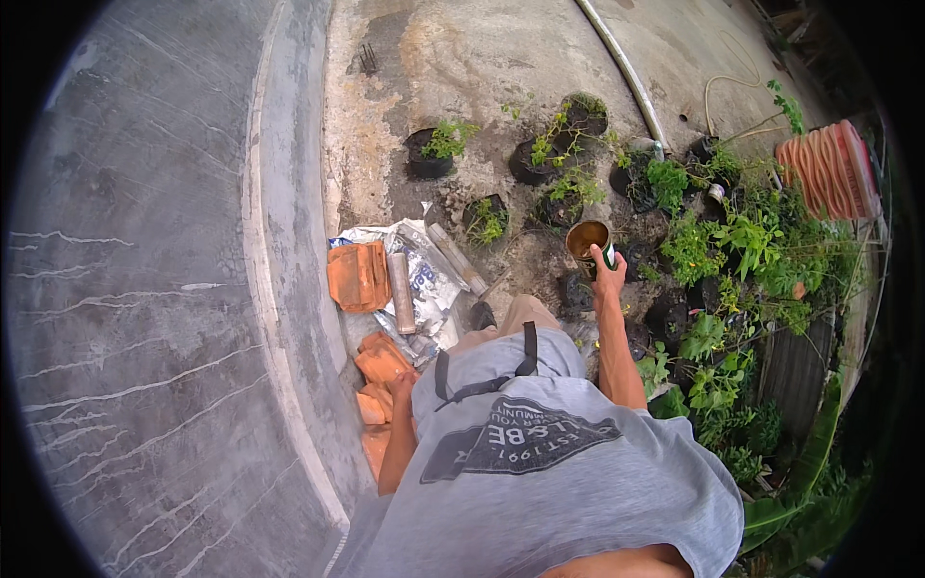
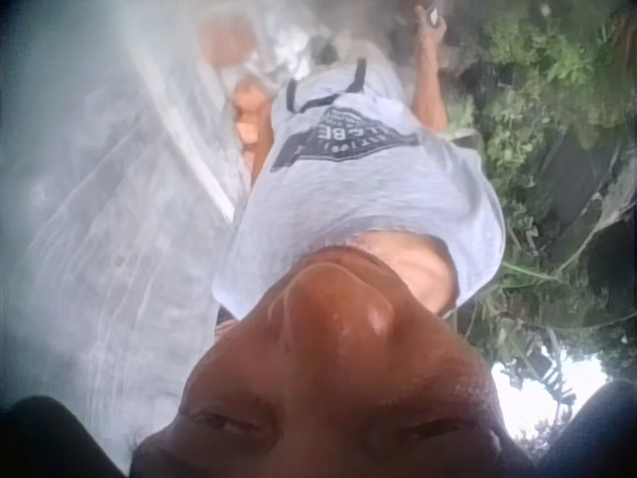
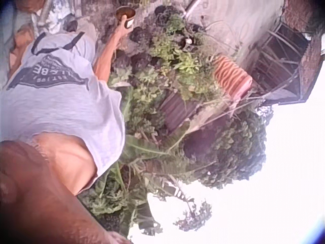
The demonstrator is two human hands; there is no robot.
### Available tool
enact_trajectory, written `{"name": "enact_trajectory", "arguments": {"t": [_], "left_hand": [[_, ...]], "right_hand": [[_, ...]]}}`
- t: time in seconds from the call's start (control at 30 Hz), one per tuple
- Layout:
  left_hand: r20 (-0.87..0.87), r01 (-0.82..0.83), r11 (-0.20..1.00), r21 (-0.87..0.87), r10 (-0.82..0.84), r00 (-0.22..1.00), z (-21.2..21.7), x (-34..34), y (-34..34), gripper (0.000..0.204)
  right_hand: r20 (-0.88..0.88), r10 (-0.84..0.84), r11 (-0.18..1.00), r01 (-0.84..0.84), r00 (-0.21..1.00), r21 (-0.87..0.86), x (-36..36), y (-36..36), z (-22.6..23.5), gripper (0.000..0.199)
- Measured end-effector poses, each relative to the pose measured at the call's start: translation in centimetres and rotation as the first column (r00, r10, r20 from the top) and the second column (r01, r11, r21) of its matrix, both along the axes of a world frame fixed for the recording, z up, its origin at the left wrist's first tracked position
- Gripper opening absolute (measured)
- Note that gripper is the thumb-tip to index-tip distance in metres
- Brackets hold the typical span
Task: The person scoops water from a large plastic tank using a small tin can and walks to a garden area. They pour the water onto several potted plants one by one, then return to the tank to refill the can and continue watering.
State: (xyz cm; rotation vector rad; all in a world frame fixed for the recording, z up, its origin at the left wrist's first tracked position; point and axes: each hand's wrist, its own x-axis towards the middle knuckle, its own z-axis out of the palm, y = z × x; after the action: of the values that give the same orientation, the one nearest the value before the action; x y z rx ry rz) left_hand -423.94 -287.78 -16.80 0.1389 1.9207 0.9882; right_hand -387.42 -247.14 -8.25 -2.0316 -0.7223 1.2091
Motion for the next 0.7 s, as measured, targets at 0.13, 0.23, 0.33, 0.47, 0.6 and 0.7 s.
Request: {"name": "enact_trajectory", "arguments": {"t": [0.13,0.23,0.33,0.47,0.6,0.7], "left_hand": [[0.03,-0.12,0.992,0.028,0.119,0.992,-1.5,-0.2,-3.8,0.022],[0.009,-0.178,0.983,0.041,0.178,0.984,-3.2,0.1,-5.8,0.026],[0.045,-0.224,0.974,-0.022,0.225,0.973,-1.6,0.8,-5.7,0.028],[0.107,-0.371,0.924,-0.09,0.379,0.919,0.4,0.8,-4.4,0.03],[0.224,-0.542,0.83,-0.131,0.558,0.799,2.1,-3.6,1.3,0.032],[0.274,-0.63,0.766,-0.127,0.637,0.72,4.3,-11.6,8.7,0.034]], "right_hand": [[0.206,0.161,0.986,-0.164,0.965,-0.003,-4.2,2.5,1.9,0.108],[0.292,0.264,0.961,-0.276,0.919,-0.001,-7.2,5.2,2.2,0.111],[0.385,0.286,0.947,-0.321,0.877,0.028,-10.5,7.7,3.6,0.113],[0.482,0.318,0.908,-0.409,0.816,0.094,-16.2,13.0,2.5,0.109],[0.517,0.333,0.892,-0.441,0.788,0.099,-22.5,18.7,0.0,0.103],[0.529,0.32,0.89,-0.441,0.786,0.116,-26.8,22.6,-2.6,0.101]]}}
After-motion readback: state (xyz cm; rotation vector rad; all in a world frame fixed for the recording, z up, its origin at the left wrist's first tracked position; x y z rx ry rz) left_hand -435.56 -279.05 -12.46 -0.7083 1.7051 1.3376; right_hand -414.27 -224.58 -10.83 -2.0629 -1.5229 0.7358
